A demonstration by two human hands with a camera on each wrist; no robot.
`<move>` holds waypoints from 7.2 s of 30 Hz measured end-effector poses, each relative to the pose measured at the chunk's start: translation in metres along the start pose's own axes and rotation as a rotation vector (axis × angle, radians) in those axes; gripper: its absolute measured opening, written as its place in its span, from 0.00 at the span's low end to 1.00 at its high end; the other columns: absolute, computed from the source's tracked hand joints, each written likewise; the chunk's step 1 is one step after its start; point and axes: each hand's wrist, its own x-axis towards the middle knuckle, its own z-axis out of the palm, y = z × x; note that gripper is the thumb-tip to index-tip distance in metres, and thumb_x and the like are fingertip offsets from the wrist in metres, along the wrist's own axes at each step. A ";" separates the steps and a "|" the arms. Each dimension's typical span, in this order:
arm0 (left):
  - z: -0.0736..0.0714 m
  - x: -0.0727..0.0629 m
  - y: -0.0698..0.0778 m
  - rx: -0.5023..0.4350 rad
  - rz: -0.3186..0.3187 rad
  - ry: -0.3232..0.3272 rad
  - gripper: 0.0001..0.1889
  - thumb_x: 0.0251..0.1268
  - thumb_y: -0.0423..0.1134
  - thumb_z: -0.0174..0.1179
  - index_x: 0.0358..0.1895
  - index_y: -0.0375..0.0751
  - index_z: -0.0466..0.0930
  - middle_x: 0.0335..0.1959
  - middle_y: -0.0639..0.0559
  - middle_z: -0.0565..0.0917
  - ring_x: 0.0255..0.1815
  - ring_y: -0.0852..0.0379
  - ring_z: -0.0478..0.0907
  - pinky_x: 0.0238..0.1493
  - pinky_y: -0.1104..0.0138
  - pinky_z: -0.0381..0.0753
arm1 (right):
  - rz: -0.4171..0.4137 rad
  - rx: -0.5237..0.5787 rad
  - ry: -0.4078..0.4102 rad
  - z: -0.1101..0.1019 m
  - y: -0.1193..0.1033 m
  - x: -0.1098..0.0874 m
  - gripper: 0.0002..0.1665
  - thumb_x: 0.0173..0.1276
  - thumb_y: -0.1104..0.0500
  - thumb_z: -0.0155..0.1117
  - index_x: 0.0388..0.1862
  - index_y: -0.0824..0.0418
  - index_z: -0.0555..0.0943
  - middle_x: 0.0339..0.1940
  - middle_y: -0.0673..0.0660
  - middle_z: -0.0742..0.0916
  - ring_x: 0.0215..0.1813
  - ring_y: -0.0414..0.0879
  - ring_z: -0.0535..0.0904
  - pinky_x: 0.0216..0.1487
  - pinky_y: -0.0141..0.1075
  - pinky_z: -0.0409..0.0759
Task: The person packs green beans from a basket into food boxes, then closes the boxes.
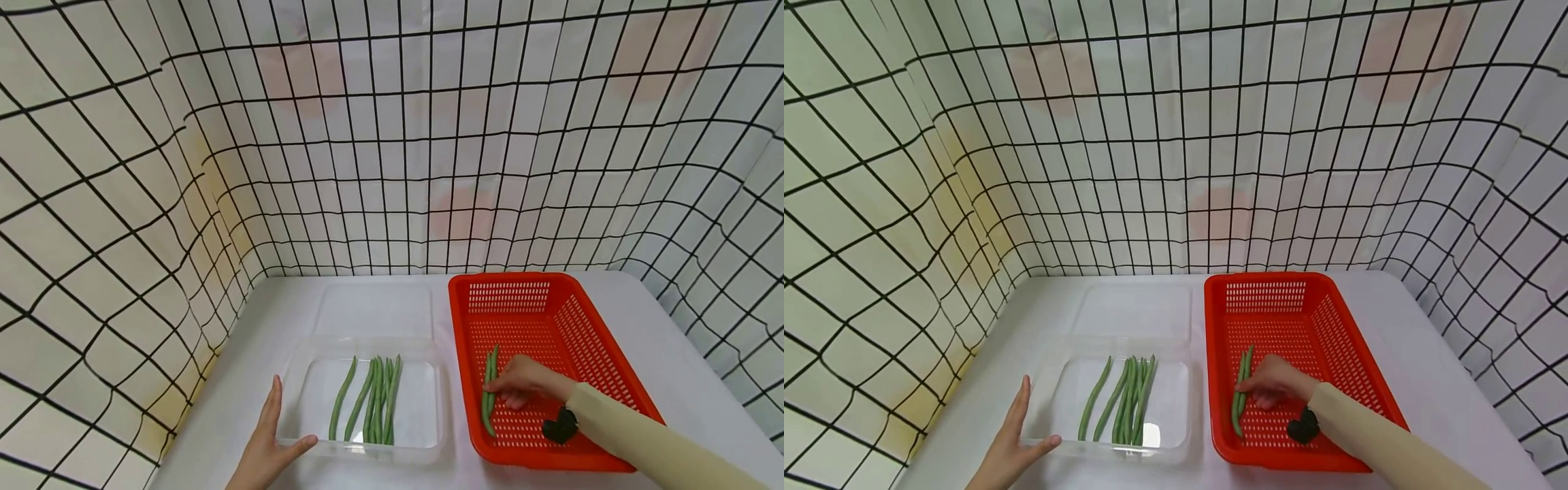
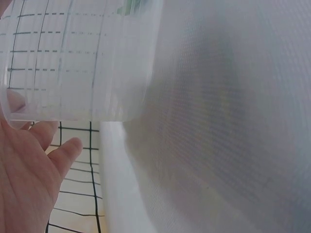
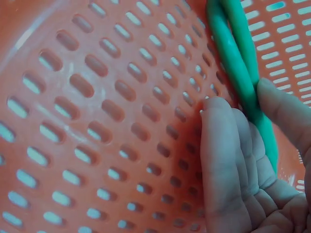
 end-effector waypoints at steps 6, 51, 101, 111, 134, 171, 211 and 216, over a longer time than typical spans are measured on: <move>-0.001 0.002 0.000 0.002 0.011 0.010 0.64 0.45 0.50 0.74 0.76 0.56 0.30 0.75 0.37 0.42 0.71 0.30 0.44 0.57 0.31 0.51 | 0.032 0.057 -0.003 0.001 -0.003 0.003 0.17 0.56 0.55 0.74 0.21 0.69 0.83 0.16 0.59 0.83 0.18 0.45 0.82 0.23 0.34 0.81; 0.001 0.002 -0.003 -0.012 -0.001 0.011 0.64 0.44 0.51 0.75 0.76 0.58 0.30 0.76 0.38 0.42 0.71 0.32 0.44 0.57 0.31 0.51 | -0.202 0.469 -0.435 0.042 -0.128 -0.018 0.16 0.64 0.61 0.66 0.42 0.75 0.82 0.34 0.65 0.86 0.34 0.51 0.85 0.42 0.43 0.81; 0.001 0.002 0.000 0.009 -0.002 0.012 0.64 0.44 0.51 0.75 0.76 0.56 0.30 0.75 0.38 0.43 0.71 0.31 0.44 0.58 0.31 0.51 | -0.190 0.407 -0.320 -0.006 -0.091 -0.014 0.20 0.64 0.51 0.67 0.38 0.71 0.83 0.30 0.64 0.86 0.31 0.50 0.85 0.38 0.42 0.82; -0.001 0.001 -0.003 -0.013 -0.008 0.011 0.65 0.44 0.51 0.75 0.76 0.58 0.30 0.76 0.39 0.42 0.72 0.32 0.43 0.59 0.32 0.50 | -0.102 0.160 -0.075 -0.026 -0.037 0.002 0.21 0.66 0.51 0.64 0.30 0.71 0.83 0.22 0.59 0.85 0.24 0.48 0.83 0.32 0.40 0.83; 0.001 0.002 -0.003 -0.017 -0.015 0.015 0.65 0.42 0.51 0.76 0.76 0.58 0.31 0.76 0.39 0.42 0.72 0.33 0.43 0.58 0.31 0.50 | 0.017 -0.006 0.015 0.005 -0.021 0.013 0.17 0.61 0.57 0.70 0.19 0.67 0.80 0.15 0.58 0.82 0.17 0.46 0.81 0.24 0.36 0.81; 0.001 0.002 -0.002 0.012 -0.049 0.001 0.65 0.43 0.52 0.75 0.76 0.59 0.29 0.76 0.38 0.42 0.71 0.32 0.44 0.57 0.31 0.51 | -0.219 0.504 -0.283 -0.032 -0.080 -0.014 0.13 0.68 0.56 0.62 0.37 0.67 0.84 0.32 0.61 0.86 0.34 0.49 0.84 0.41 0.39 0.82; -0.007 0.003 0.005 0.036 -0.004 0.015 0.64 0.44 0.54 0.74 0.76 0.57 0.30 0.76 0.40 0.42 0.72 0.34 0.44 0.60 0.33 0.52 | -0.207 0.275 -0.424 0.077 -0.141 -0.006 0.15 0.70 0.62 0.56 0.40 0.76 0.81 0.34 0.69 0.86 0.29 0.51 0.85 0.34 0.41 0.83; -0.021 0.003 0.016 0.228 0.077 -0.018 0.64 0.47 0.62 0.69 0.76 0.47 0.29 0.75 0.38 0.42 0.72 0.33 0.45 0.63 0.37 0.50 | -0.276 0.316 -0.336 0.065 -0.151 -0.004 0.16 0.71 0.61 0.56 0.47 0.73 0.79 0.36 0.67 0.86 0.31 0.51 0.85 0.36 0.41 0.83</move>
